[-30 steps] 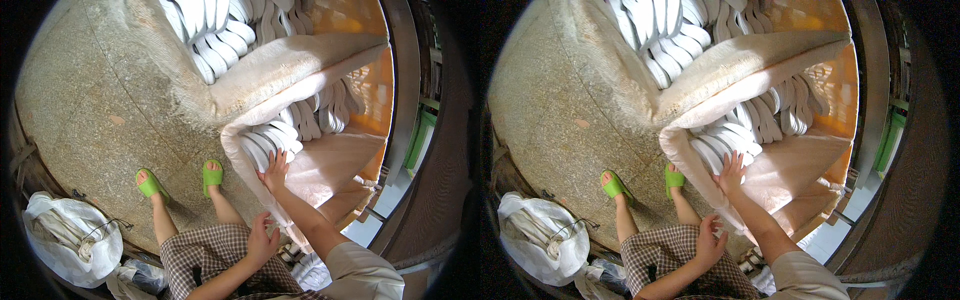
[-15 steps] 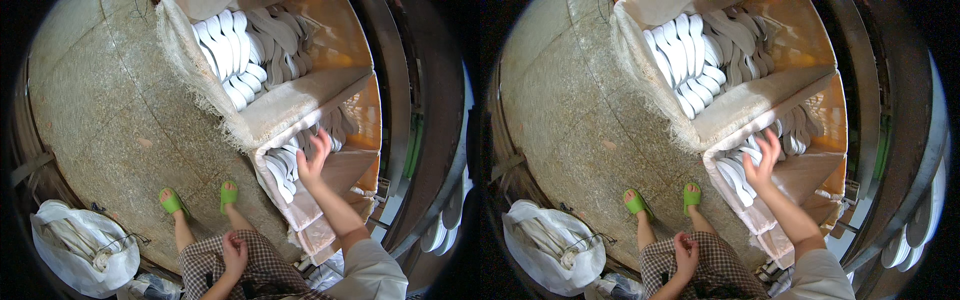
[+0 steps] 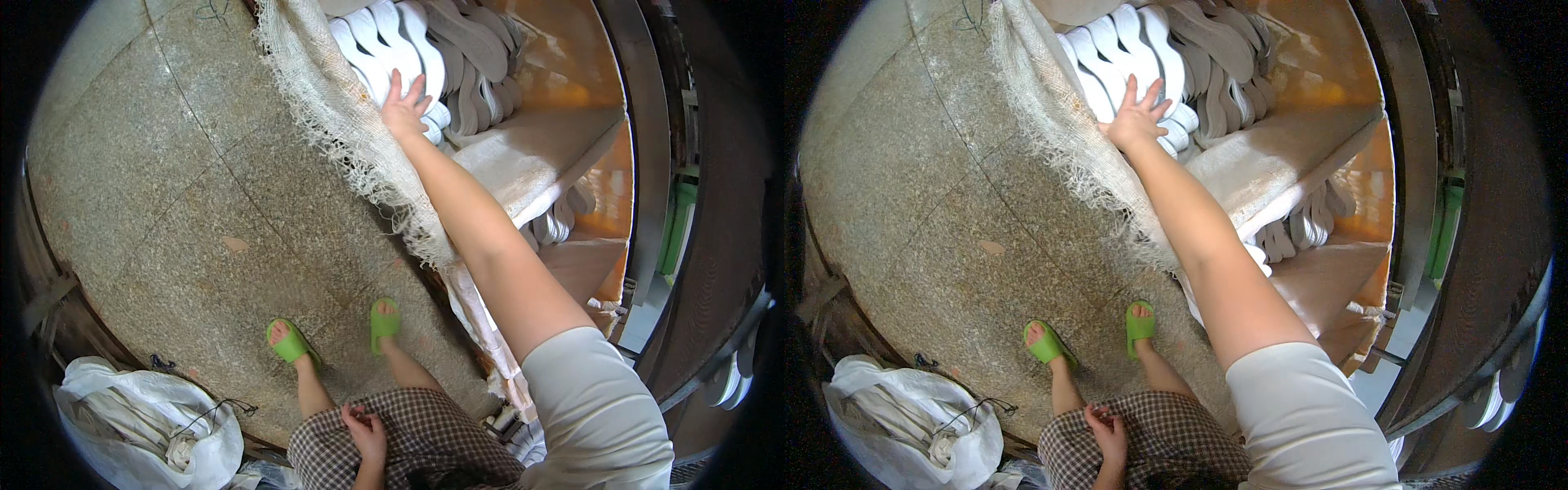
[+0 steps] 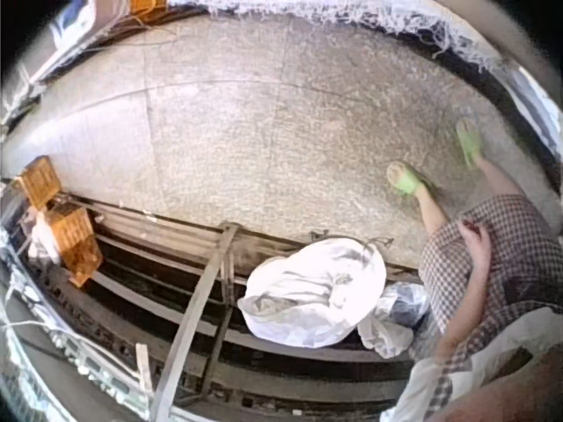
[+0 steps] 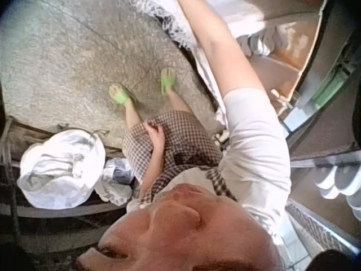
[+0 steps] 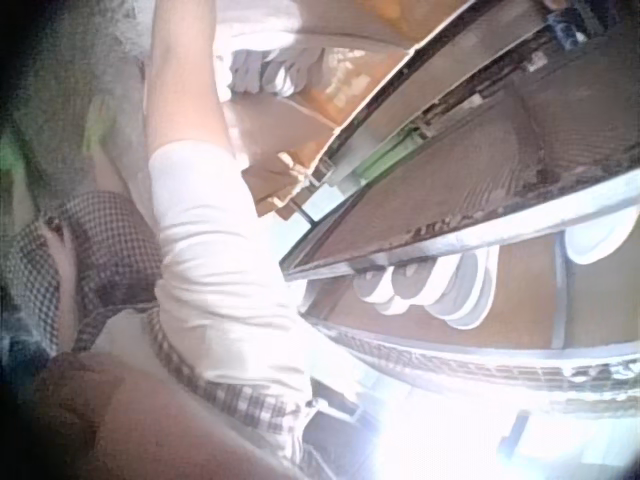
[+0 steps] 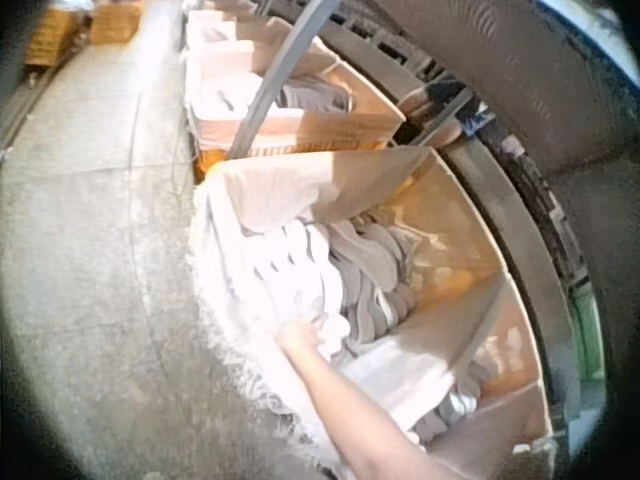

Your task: The person picks up stacks of white slippers from a metal shelf, separates them, and places them into a large fabric bin on the floor. The person repeats this process multiple times, moving slippers from the shelf to the bin.

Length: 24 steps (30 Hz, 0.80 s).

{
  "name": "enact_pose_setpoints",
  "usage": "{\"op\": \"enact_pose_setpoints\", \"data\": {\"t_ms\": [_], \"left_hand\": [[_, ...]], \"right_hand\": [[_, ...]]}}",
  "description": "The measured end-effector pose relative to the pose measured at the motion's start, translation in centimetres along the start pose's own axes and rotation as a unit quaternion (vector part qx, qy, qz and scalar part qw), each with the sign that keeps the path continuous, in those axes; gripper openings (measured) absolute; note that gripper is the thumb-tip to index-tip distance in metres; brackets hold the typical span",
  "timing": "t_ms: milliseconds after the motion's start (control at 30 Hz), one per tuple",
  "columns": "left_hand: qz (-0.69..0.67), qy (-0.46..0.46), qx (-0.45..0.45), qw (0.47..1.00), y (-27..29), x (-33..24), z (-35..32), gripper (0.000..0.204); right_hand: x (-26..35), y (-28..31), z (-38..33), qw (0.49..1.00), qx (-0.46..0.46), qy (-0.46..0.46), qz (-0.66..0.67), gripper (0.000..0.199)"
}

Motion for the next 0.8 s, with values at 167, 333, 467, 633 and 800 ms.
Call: {"op": "enact_pose_setpoints", "data": {"t_ms": [167,333,467,633,800], "left_hand": [[-0.037,0.035,0.0,0.999,0.7,-0.4,0.4,0.062],[-0.03,0.067,-0.001,0.997,0.4,-0.7,1.0,0.063],[-0.023,0.069,-0.004,0.997,0.4,-1.1,1.0,0.062],[-0.045,0.069,-0.006,0.997,0.2,-1.3,1.4,0.062],[-0.021,0.066,-0.002,0.998,0.2,-1.4,1.6,0.063]], "right_hand": [[-3.9,1.3,1.1,0.988,-0.148,-0.042,0.036,0.118],[-4.6,1.6,1.2,0.981,-0.171,-0.036,0.086,0.111],[-4.3,2.1,1.0,0.987,-0.126,-0.097,0.01,0.11],[-3.8,1.3,0.9,0.983,-0.179,-0.009,0.042,0.105],[-3.8,0.3,1.5,0.975,-0.21,0.073,0.022,0.098]]}}
Point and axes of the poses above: each hand's wrist, its own z-axis towards the middle knuckle, its own y-axis out of the back of the hand, x = y × z, the point moved 1 cm from there along z, towards the middle knuckle, and after that the axes turned 6 degrees about -z, right-handed, at the moved point
